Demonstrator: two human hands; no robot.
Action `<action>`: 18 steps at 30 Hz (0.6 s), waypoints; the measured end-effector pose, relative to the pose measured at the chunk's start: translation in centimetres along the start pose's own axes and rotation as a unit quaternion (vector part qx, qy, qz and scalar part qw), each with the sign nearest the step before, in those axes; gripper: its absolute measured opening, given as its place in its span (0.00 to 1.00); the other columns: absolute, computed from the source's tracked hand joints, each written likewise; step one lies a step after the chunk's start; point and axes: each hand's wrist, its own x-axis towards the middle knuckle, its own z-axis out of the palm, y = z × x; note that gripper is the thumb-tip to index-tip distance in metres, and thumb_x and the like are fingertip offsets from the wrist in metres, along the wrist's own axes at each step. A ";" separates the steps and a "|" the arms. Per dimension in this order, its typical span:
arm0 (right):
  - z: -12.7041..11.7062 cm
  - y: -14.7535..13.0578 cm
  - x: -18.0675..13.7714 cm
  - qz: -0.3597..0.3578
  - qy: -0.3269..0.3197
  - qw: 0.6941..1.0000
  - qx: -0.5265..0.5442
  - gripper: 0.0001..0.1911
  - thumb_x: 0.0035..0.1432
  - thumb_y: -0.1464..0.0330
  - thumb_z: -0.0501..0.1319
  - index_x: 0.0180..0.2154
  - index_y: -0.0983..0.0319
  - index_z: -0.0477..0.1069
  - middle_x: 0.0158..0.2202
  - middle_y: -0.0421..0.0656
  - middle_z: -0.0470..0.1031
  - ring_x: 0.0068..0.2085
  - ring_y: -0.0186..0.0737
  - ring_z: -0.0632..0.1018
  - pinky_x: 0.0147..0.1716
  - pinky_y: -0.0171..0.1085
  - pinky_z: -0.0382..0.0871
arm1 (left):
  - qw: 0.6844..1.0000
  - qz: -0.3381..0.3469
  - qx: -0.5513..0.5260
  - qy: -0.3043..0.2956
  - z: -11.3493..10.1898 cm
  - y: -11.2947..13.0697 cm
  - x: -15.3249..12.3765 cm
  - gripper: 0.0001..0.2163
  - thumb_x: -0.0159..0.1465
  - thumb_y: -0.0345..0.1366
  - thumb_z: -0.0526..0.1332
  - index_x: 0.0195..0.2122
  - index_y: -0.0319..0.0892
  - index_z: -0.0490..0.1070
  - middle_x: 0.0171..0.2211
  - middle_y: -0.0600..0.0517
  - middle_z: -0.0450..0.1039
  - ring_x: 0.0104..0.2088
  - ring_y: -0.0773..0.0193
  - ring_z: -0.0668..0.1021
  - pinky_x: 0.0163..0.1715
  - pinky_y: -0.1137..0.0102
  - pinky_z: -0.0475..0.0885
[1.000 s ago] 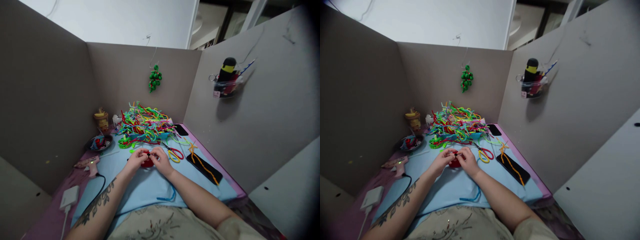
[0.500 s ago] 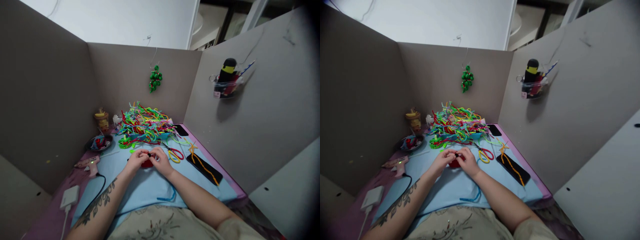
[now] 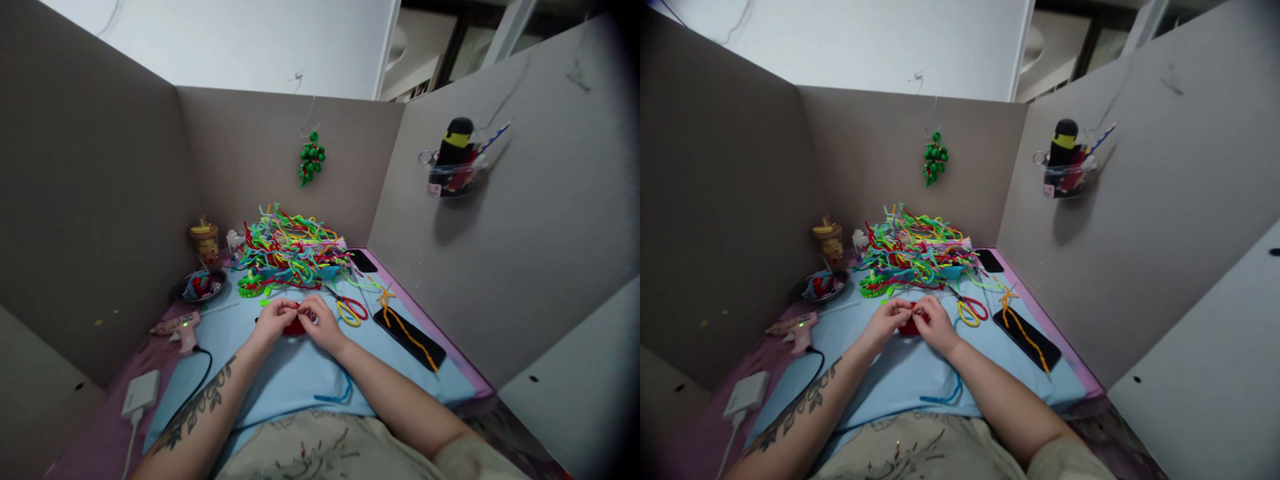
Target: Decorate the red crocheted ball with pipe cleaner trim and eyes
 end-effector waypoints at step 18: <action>0.1 0.1 0.0 -0.006 -0.002 1.000 -0.005 0.13 0.50 0.75 0.60 0.39 0.59 0.70 0.39 0.44 0.67 0.40 0.40 0.70 0.38 0.39 0.69 | 0.998 0.013 -0.058 0.018 -0.2 -0.1 0.0 0.24 0.44 0.32 0.69 0.42 0.38 0.64 0.34 0.49 0.75 0.31 0.64 0.77 0.33 0.70 0.69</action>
